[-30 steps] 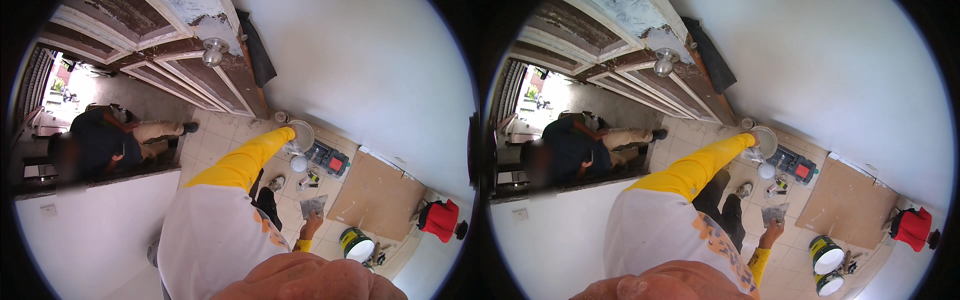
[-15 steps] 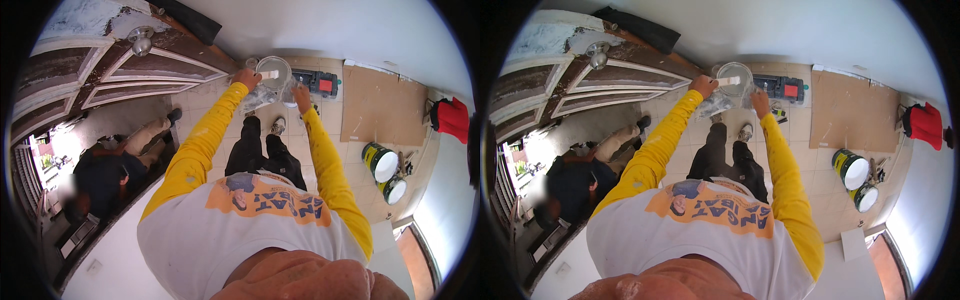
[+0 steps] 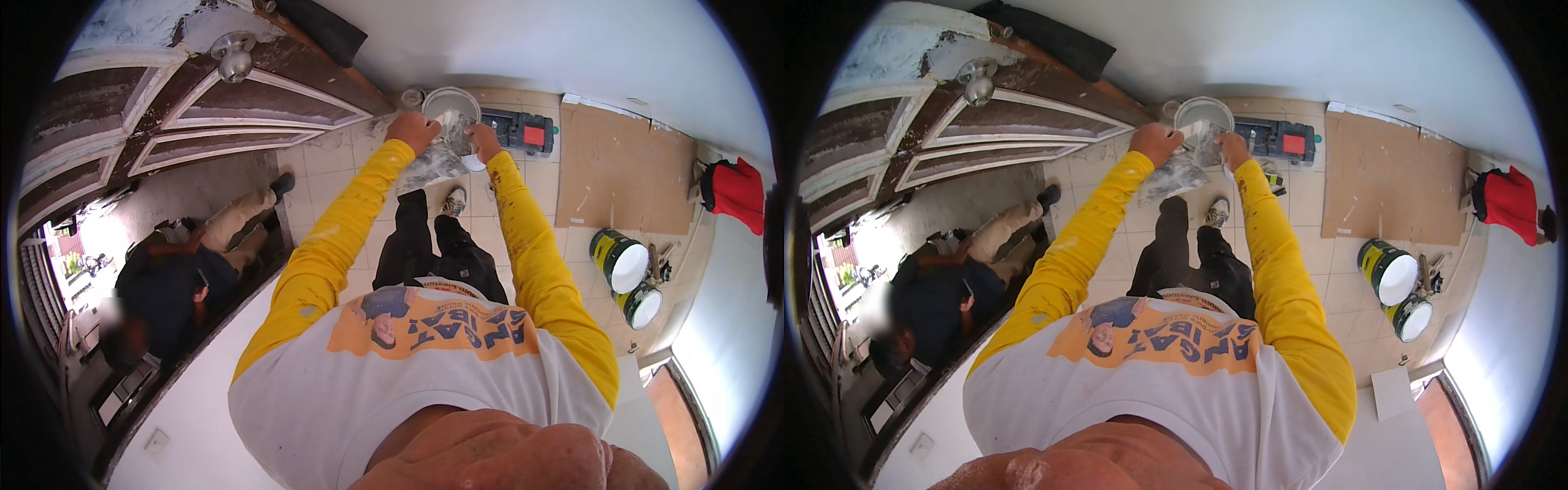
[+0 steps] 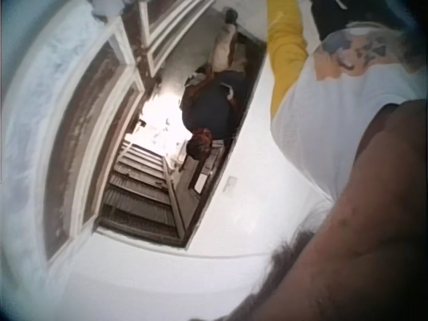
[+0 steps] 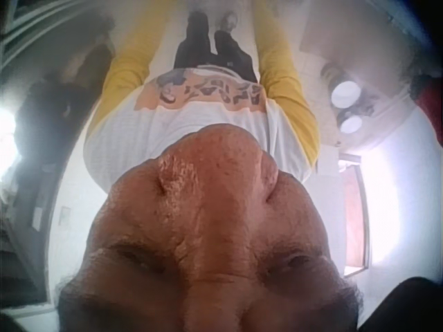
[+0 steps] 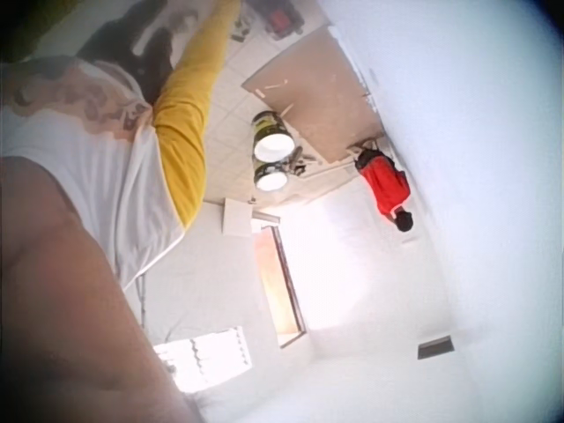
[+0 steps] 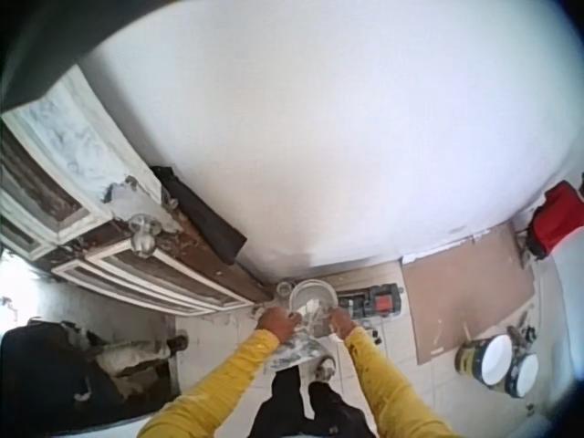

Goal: The person applies plaster to a wooden door frame using a putty knife and a larger trowel. They repeatedly scoop plaster from a bucket and spread it onto the frame's edges and corners.

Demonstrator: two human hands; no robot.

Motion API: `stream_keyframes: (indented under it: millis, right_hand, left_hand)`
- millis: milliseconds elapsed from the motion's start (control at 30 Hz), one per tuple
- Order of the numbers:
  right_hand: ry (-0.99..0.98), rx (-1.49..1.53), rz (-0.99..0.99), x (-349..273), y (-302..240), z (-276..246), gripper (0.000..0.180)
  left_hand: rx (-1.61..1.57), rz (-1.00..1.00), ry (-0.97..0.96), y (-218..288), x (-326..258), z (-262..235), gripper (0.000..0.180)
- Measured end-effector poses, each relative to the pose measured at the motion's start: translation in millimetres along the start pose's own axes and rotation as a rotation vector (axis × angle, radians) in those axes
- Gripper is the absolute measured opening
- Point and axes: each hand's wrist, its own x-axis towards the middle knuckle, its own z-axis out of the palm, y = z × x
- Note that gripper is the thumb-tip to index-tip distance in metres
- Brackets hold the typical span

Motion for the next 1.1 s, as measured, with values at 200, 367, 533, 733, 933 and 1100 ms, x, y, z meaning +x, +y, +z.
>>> stream_keyframes:
  millis: [200, 367, 533, 733, 933, 1100]
  right_hand:
    - [0.014, 1.205, 0.806, 1.1, 31.8, -14.0, 0.014]
    - [-0.023, 0.419, 0.087, -25.6, -21.2, -77.7, 0.018]
    - [-0.140, 0.385, -0.044, -65.6, -141.4, -137.9, 0.036]
    - [0.097, -0.187, -0.784, -109.3, -257.1, -172.3, 0.057]
    - [0.144, -0.500, -0.827, -124.6, -277.1, -203.7, 0.071]
    - [0.199, -0.010, -0.702, -146.7, -300.8, -226.1, 0.059]
  left_hand:
    - [0.074, -0.143, -0.026, 4.3, 30.7, 17.3, 0.058]
    - [-0.218, -0.254, -0.013, -43.2, 41.6, 40.5, 0.069]
    - [-1.521, -0.294, -0.230, -69.7, 1.5, 42.2, 0.053]
    - [-2.146, -0.024, -0.515, 6.8, -62.2, -26.7, 0.034]
    - [-2.195, 0.152, -0.389, 33.6, -104.5, -78.4, 0.033]
    - [-2.123, 0.412, -0.335, 73.9, -150.2, -153.4, 0.032]
